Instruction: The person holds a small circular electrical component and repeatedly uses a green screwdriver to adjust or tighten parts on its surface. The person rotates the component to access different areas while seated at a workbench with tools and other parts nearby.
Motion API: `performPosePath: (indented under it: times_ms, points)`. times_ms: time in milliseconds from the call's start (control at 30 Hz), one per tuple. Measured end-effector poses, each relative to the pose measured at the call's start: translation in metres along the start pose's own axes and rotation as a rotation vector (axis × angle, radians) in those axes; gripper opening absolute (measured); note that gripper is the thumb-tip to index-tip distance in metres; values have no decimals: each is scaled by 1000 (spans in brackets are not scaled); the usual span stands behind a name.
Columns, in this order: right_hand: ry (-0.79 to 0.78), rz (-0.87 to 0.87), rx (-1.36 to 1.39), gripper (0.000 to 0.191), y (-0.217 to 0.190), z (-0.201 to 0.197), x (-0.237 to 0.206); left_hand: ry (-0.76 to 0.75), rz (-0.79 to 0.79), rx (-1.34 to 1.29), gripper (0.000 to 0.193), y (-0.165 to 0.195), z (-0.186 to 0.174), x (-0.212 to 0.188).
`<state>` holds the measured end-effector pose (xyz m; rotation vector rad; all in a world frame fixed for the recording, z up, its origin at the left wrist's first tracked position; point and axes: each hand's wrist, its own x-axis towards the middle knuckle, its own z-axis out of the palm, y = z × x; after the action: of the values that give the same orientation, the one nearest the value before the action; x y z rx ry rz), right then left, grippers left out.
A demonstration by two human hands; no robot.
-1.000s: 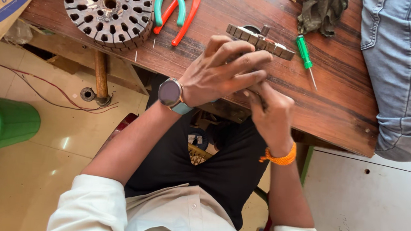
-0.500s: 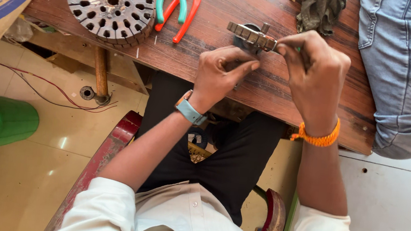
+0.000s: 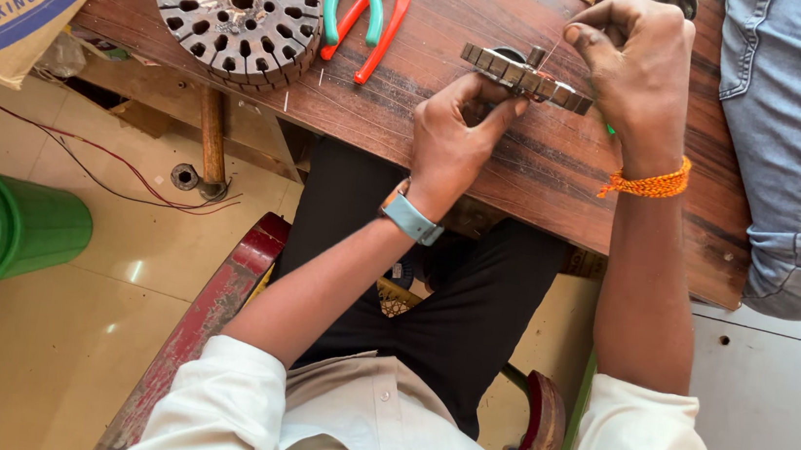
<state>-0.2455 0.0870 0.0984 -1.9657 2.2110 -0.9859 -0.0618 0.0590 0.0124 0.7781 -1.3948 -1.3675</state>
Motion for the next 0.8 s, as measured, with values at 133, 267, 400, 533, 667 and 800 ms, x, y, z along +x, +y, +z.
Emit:
performPosePath:
  times_ms: [133,267,400,533,667,800]
  points:
    - [34,120,-47,6,14,0,-1,114,466,277,13,19,-10,-8]
    - [44,198,100,4,12,-6,-20,-40,1031,560,46,33,-29,22]
    - [69,213,247,6,-8,-32,-40,-439,983,557,44,26,-37,62]
    - [56,322,481,5,-38,-52,-66,-499,930,527,42,14,-37,67]
    - [20,296,436,4,-58,-47,-80,-473,929,518,42,12,-35,64]
    - [24,269,384,3,-70,-39,-81,-474,895,519,39,15,-36,63]
